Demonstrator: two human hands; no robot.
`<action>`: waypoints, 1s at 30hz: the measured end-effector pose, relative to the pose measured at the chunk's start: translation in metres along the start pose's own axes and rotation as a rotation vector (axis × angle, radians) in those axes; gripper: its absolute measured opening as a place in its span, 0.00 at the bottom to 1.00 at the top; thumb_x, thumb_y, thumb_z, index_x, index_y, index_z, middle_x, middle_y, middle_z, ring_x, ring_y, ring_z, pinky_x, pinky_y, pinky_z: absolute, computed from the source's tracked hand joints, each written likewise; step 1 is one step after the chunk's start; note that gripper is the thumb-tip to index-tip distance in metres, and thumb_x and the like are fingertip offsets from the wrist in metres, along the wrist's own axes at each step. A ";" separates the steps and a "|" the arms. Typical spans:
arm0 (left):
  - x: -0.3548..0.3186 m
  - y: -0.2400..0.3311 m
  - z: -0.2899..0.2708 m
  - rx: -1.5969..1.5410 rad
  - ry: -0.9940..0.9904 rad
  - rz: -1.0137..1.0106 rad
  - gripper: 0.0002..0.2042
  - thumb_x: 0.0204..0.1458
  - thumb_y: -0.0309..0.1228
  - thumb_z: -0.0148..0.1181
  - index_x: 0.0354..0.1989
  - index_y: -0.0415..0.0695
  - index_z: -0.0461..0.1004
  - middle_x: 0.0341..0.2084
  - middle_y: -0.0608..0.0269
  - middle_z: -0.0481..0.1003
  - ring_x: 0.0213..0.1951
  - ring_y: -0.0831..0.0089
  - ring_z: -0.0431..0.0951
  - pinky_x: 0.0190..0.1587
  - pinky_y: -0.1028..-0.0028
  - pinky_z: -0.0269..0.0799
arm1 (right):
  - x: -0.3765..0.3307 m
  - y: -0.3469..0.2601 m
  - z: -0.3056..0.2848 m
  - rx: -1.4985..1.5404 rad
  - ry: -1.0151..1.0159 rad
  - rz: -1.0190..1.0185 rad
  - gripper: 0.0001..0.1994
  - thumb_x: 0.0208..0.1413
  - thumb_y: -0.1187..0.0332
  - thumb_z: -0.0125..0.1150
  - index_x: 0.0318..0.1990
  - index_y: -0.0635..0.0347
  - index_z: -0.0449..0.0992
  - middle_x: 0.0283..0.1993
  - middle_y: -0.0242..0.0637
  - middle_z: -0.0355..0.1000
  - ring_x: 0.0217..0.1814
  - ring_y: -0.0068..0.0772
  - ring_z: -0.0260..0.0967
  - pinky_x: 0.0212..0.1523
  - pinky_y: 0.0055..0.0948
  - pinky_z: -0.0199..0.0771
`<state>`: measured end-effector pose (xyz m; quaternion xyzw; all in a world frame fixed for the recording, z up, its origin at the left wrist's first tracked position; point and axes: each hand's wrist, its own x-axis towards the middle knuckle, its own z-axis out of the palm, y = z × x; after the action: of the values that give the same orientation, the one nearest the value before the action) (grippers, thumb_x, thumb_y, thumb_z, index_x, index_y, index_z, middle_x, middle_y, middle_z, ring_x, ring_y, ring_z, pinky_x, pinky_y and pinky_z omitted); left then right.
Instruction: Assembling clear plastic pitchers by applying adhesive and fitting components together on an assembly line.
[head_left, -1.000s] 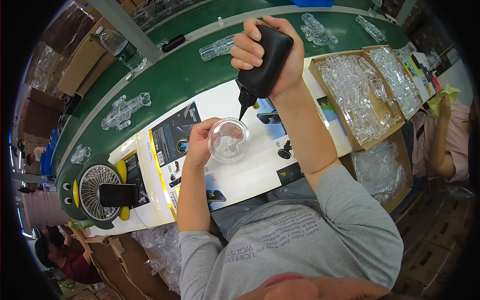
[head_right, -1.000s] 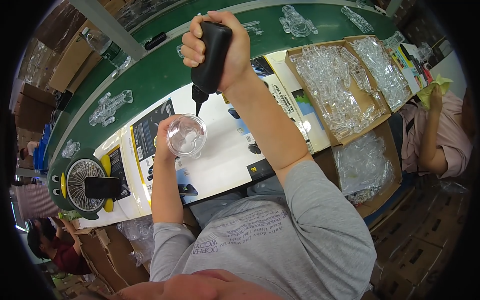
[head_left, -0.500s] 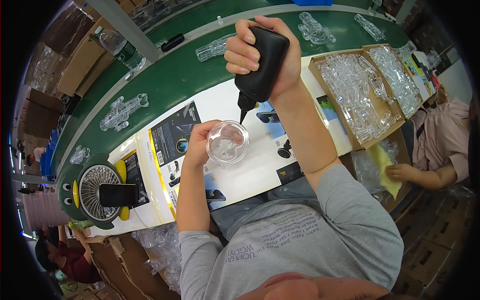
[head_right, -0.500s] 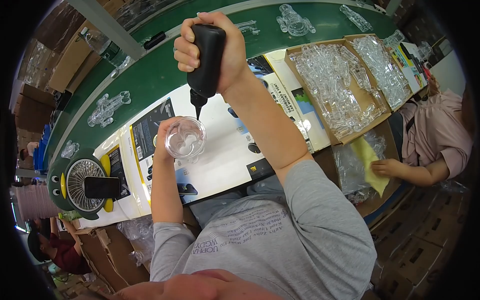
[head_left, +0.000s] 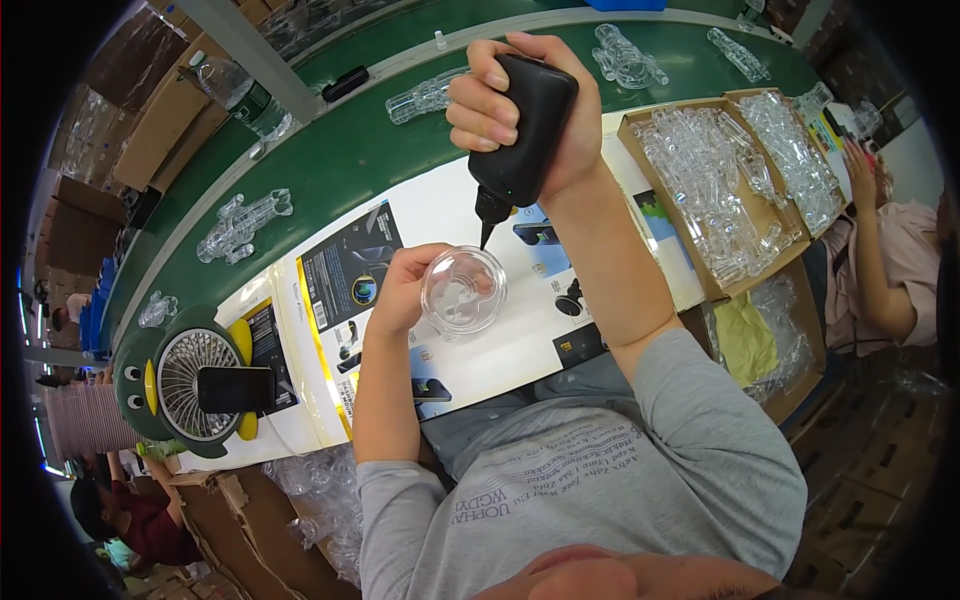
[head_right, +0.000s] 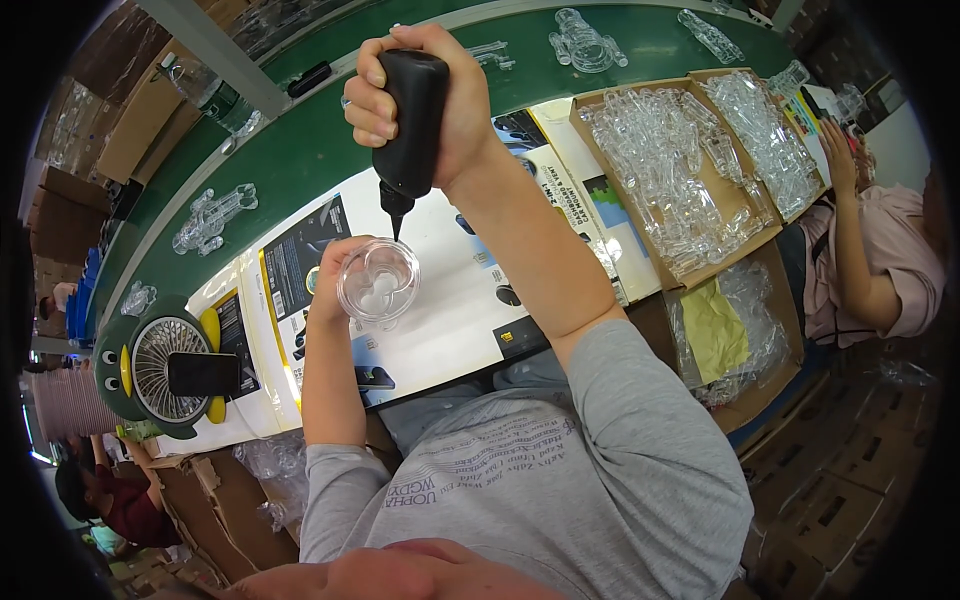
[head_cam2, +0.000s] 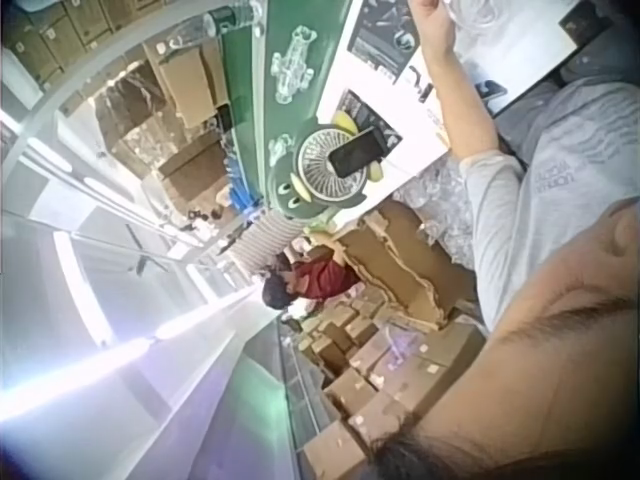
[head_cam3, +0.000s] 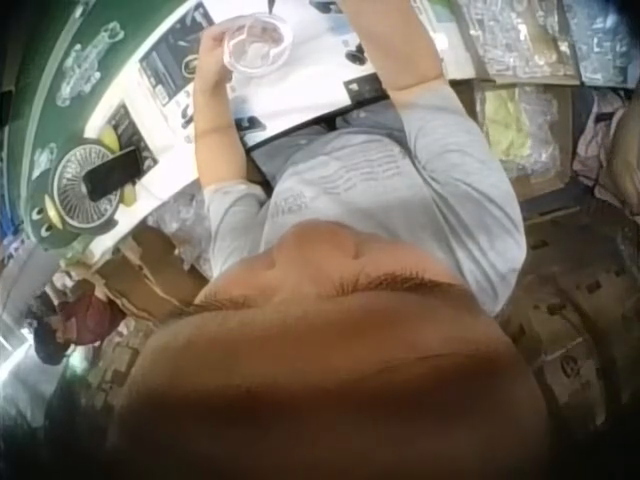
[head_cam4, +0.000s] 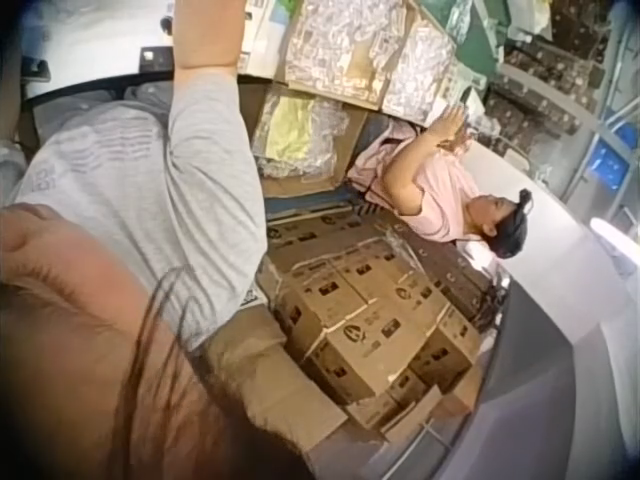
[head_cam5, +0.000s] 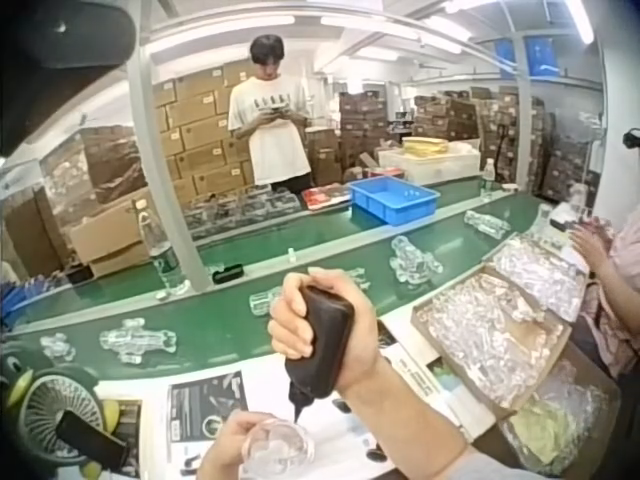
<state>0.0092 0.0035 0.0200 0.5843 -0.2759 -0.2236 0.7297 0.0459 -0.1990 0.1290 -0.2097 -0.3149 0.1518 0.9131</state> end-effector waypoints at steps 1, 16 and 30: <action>-0.001 -0.001 -0.001 -0.019 -0.026 0.009 0.16 0.48 0.38 0.59 0.35 0.33 0.74 0.27 0.58 0.76 0.31 0.73 0.76 0.37 0.76 0.71 | 0.000 0.001 0.001 -0.003 -0.002 0.001 0.15 0.56 0.59 0.35 0.21 0.57 0.60 0.14 0.28 0.53 0.15 0.19 0.50 0.20 0.19 0.56; 0.002 0.001 0.003 -0.076 -0.234 -0.088 0.18 0.50 0.40 0.56 0.34 0.32 0.73 0.27 0.58 0.76 0.31 0.73 0.76 0.36 0.76 0.70 | 0.001 0.008 0.004 0.043 -0.077 0.089 0.17 0.56 0.58 0.34 0.20 0.56 0.60 0.13 0.28 0.55 0.14 0.18 0.51 0.20 0.18 0.57; 0.001 0.001 0.006 -0.051 -0.304 -0.142 0.13 0.51 0.33 0.55 0.34 0.31 0.73 0.27 0.60 0.76 0.31 0.76 0.74 0.36 0.78 0.69 | 0.000 0.020 0.014 0.097 -0.091 0.141 0.17 0.57 0.59 0.34 0.20 0.56 0.59 0.13 0.28 0.55 0.14 0.18 0.51 0.20 0.17 0.57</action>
<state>0.0056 -0.0015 0.0220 0.5431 -0.3351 -0.3674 0.6765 0.0343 -0.1776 0.1297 -0.1798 -0.3328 0.2401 0.8940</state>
